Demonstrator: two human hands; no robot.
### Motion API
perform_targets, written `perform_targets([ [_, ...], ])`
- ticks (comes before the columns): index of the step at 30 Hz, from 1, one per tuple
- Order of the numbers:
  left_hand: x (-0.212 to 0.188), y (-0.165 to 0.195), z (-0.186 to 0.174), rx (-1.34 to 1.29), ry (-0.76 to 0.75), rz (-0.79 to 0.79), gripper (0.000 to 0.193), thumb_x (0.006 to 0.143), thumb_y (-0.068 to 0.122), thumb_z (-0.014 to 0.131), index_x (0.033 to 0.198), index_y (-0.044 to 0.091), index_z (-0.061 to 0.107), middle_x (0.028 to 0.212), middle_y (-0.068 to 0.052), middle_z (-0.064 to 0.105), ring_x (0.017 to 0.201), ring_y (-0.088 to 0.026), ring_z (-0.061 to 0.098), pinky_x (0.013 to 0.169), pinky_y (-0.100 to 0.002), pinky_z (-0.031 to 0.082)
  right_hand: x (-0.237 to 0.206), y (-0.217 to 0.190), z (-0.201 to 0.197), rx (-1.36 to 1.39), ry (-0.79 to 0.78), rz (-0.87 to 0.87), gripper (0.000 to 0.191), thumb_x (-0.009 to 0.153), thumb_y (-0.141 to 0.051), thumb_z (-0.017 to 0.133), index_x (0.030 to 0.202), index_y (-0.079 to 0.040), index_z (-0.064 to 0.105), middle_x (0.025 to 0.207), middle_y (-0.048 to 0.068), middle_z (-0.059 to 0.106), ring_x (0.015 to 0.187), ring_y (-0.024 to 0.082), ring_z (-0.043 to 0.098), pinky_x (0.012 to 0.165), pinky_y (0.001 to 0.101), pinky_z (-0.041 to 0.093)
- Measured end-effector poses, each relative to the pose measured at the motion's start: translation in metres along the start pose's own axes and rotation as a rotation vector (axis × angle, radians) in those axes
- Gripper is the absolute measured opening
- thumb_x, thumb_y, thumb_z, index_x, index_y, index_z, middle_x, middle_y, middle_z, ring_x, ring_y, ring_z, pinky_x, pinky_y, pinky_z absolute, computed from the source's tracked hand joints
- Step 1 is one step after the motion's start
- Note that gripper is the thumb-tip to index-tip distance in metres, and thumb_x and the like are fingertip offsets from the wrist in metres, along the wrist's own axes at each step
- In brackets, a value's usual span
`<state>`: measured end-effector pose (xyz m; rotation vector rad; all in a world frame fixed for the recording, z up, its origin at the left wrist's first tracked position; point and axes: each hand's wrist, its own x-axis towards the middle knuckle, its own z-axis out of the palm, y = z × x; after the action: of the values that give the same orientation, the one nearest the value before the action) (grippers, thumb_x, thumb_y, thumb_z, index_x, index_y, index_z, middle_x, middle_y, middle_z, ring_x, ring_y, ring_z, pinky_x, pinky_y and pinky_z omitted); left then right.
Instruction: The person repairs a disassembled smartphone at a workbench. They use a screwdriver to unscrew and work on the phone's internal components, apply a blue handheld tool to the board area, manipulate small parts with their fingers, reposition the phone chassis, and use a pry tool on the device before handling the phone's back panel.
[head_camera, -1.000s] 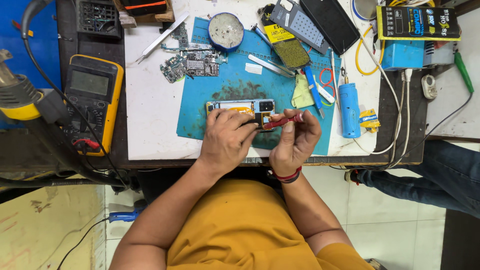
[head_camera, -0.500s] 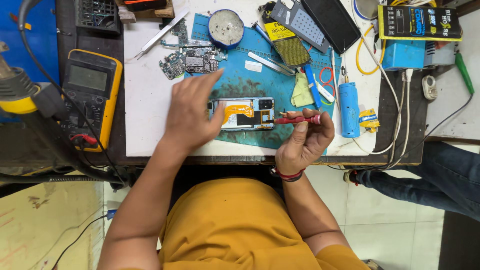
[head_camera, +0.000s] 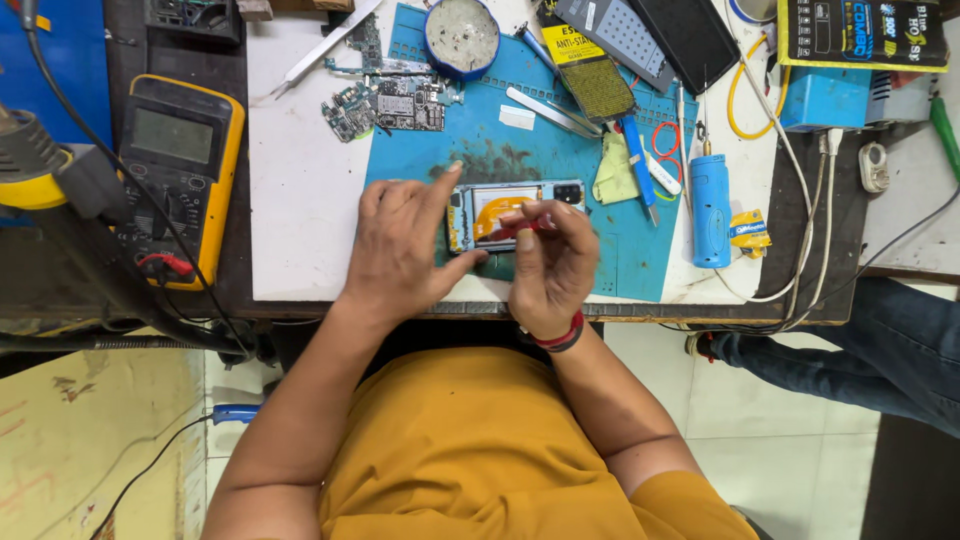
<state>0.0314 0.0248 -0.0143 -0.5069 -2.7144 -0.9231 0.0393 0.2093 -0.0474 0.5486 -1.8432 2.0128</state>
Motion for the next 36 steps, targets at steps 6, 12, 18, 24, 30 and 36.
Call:
perform_targets([
  [6,0.000,0.001,0.007,-0.007,0.010,0.007,0.092,0.077,0.040,0.088,0.148,-0.004,0.047,0.122,-0.013,0.066,0.114,-0.029,0.058,0.104,-0.046,0.037,0.004,0.008,0.002,-0.103,-0.064,-0.010,0.046,0.110,0.009,0.052,0.150,-0.011,0.040,0.136,0.013,0.054,0.111,0.019,0.066,0.096,0.0344,0.060],
  [12,0.000,-0.002,0.006,-0.006,0.017,0.012,0.092,0.077,0.040,0.088,0.148,-0.004,0.047,0.129,-0.013,0.066,0.115,-0.029,0.058,0.104,-0.046,0.037,0.002,0.013,0.005,-0.108,-0.061,-0.029,0.046,0.111,0.009,0.051,0.150,-0.011,0.039,0.137,0.013,0.054,0.111,0.019,0.066,0.097,0.0353,0.061],
  [18,0.000,-0.003,0.008,-0.023,-0.005,-0.009,0.091,0.078,0.040,0.087,0.147,-0.004,0.048,0.125,-0.013,0.066,0.114,-0.028,0.059,0.104,-0.046,0.037,0.007,0.012,0.006,-0.149,-0.073,-0.069,0.045,0.108,0.010,0.055,0.146,-0.011,0.043,0.133,0.013,0.054,0.108,0.020,0.067,0.092,0.0359,0.065],
  [24,-0.002,-0.004,0.009,-0.011,0.021,0.006,0.090,0.079,0.038,0.086,0.149,-0.003,0.047,0.122,-0.014,0.068,0.115,-0.029,0.059,0.105,-0.046,0.037,0.023,0.000,0.002,-0.463,-0.179,-0.323,0.042,0.093,0.002,0.080,0.126,-0.013,0.058,0.114,0.013,0.063,0.101,0.027,0.068,0.085,0.0390,0.060],
  [30,-0.004,-0.005,0.012,-0.016,0.027,0.020,0.093,0.078,0.037,0.087,0.151,-0.002,0.045,0.122,-0.013,0.068,0.116,-0.029,0.059,0.106,-0.047,0.037,0.037,-0.007,0.000,-0.339,-0.351,-0.226,0.030,0.100,0.005,0.063,0.125,-0.012,0.061,0.112,0.018,0.069,0.097,0.028,0.071,0.086,0.0356,0.059],
  [36,-0.004,-0.005,0.012,-0.021,0.003,-0.007,0.094,0.075,0.036,0.088,0.150,-0.003,0.046,0.120,-0.013,0.066,0.115,-0.029,0.059,0.105,-0.047,0.038,0.035,0.004,0.006,-0.268,-0.272,-0.194,0.028,0.105,0.001,0.061,0.130,-0.012,0.060,0.108,0.012,0.069,0.092,0.024,0.069,0.089,0.0367,0.060],
])
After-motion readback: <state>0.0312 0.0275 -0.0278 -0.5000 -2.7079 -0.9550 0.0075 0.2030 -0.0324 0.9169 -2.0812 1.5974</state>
